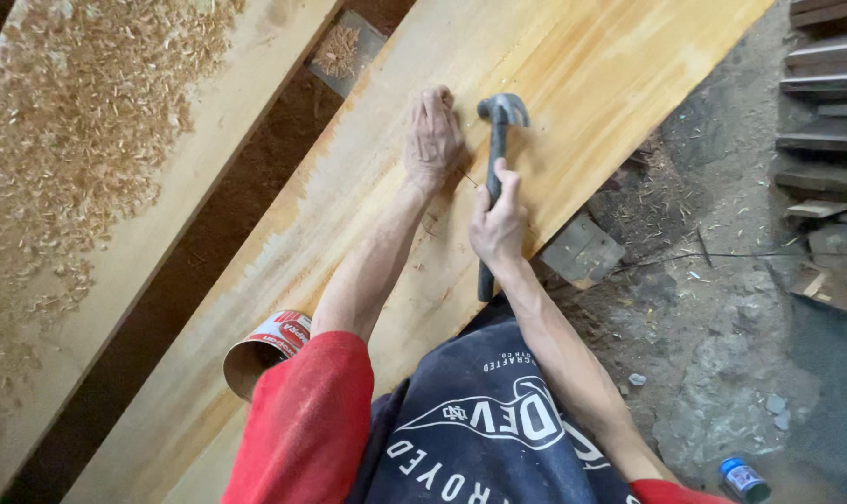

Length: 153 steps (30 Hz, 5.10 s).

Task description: The person hammers nails into a large wooden board using a hammer, then uses an angle grinder to sand the surface of the board. The person repeatedly picks nails from a tin and drives them into the wood, then switches to grinding the surface.

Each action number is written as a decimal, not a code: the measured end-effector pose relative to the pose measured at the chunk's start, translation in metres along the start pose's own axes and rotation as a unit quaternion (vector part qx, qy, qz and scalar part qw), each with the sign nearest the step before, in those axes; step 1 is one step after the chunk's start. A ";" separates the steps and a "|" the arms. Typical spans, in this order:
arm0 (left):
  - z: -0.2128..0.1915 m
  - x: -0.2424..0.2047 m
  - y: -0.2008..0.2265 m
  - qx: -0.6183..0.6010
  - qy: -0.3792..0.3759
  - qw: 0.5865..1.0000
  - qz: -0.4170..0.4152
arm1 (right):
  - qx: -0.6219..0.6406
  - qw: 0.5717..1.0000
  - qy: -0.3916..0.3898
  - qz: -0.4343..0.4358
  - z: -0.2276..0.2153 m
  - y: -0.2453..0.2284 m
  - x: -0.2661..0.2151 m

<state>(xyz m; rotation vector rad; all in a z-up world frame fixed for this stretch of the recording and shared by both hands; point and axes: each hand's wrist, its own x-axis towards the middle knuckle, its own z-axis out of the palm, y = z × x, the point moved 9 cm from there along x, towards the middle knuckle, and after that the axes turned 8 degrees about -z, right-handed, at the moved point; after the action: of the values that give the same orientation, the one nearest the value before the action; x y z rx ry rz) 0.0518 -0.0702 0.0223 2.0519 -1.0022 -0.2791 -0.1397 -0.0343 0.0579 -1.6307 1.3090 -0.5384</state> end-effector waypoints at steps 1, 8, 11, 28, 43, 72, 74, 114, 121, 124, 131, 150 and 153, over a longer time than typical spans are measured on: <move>-0.004 -0.001 0.004 -0.017 0.007 1.000 0.003 | 0.008 1.000 0.024 -0.015 -0.009 -0.011 -0.002; -0.058 -0.050 -0.030 -0.144 0.050 0.980 -0.130 | 0.193 0.981 0.022 -0.013 -0.049 -0.039 -0.035; -0.105 -0.108 -0.019 -0.086 0.082 0.988 -0.098 | 0.225 0.974 -0.003 0.009 -0.059 -0.037 -0.052; -0.079 -0.172 0.017 0.235 -0.082 0.968 0.026 | 0.188 0.982 -0.007 0.003 -0.052 -0.029 -0.107; -0.073 -0.173 0.037 0.236 -0.066 0.969 -0.024 | 0.246 0.969 0.006 0.005 -0.080 -0.018 -0.040; 0.126 0.112 0.093 -0.183 -0.138 0.966 -0.120 | 0.269 0.957 0.093 -0.050 -0.153 0.029 0.102; 0.127 0.112 0.092 -0.169 -0.131 0.972 -0.102 | 0.274 0.955 0.094 -0.060 -0.150 0.029 0.104; 0.109 0.115 0.123 -0.100 -0.063 0.992 0.049 | 0.270 0.954 0.087 -0.098 -0.127 0.012 0.115; 0.111 0.105 0.134 -0.033 -0.050 0.984 0.169 | 0.254 0.959 0.089 -0.093 -0.126 0.007 0.115; 0.112 0.104 0.137 0.016 -0.040 0.981 0.189 | 0.261 0.957 0.088 -0.093 -0.123 0.005 0.117; 0.110 0.106 0.149 0.011 -0.071 0.972 0.224 | 0.270 0.956 0.080 -0.081 -0.116 0.004 0.118; 0.112 0.107 0.148 -0.017 -0.098 0.972 0.215 | 0.236 0.955 0.123 -0.134 -0.105 0.006 0.124; 0.113 0.104 0.144 -0.005 -0.102 0.972 0.213 | 0.157 0.967 0.134 -0.152 -0.106 0.000 0.120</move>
<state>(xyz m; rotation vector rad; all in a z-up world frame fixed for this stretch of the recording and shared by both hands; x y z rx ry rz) -0.0171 -0.2620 0.0730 1.7661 -1.5319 -0.2709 -0.1839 -0.1861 0.0813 -1.5330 1.0946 -1.1279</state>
